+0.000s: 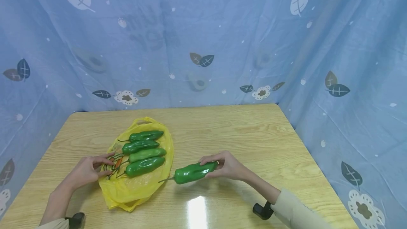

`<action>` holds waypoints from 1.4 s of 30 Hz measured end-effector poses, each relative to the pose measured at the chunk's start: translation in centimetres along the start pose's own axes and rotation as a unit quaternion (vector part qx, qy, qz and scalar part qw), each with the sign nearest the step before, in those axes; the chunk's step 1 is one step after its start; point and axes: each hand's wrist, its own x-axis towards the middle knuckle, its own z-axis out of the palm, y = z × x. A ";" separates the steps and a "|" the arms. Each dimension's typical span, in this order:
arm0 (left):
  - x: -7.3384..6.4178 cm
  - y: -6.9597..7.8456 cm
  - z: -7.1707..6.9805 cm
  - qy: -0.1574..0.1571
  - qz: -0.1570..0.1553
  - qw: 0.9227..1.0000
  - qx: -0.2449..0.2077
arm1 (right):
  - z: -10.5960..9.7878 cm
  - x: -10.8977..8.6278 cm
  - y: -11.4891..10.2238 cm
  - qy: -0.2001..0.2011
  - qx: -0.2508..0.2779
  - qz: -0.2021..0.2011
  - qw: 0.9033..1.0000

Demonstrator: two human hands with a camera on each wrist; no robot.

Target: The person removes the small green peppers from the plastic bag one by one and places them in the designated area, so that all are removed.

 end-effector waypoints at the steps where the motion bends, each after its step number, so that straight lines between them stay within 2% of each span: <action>1: 0.0 0.0 0.0 0.000 0.000 1.000 0.000 | -0.1 -0.2 -0.1 0.001 0.000 -0.001 1.000; 7: -0.1 -0.2 -0.2 -0.007 -0.007 1.000 -0.008 | -1.0 -1.5 -0.3 0.003 0.000 0.004 1.000; 12: -0.1 -0.2 -0.1 0.000 0.006 1.000 -0.012 | -1.6 -2.6 -0.5 0.017 0.009 -0.008 1.000; 20: -0.1 -0.1 -0.2 -0.013 -0.010 0.999 -0.033 | -2.0 -3.9 -0.2 0.047 0.006 -0.013 0.999; 30: 0.0 -0.2 -0.1 -0.001 0.009 1.000 -0.003 | -2.7 -3.8 0.7 0.062 0.014 -0.013 0.998; 35: -0.2 -0.2 -0.2 -0.008 0.002 1.000 -0.011 | -3.6 -3.9 1.3 0.068 0.021 -0.019 0.997; 42: 0.0 -0.2 -0.3 -0.005 0.009 1.000 -0.007 | -4.7 -4.4 2.0 0.081 0.031 -0.008 0.996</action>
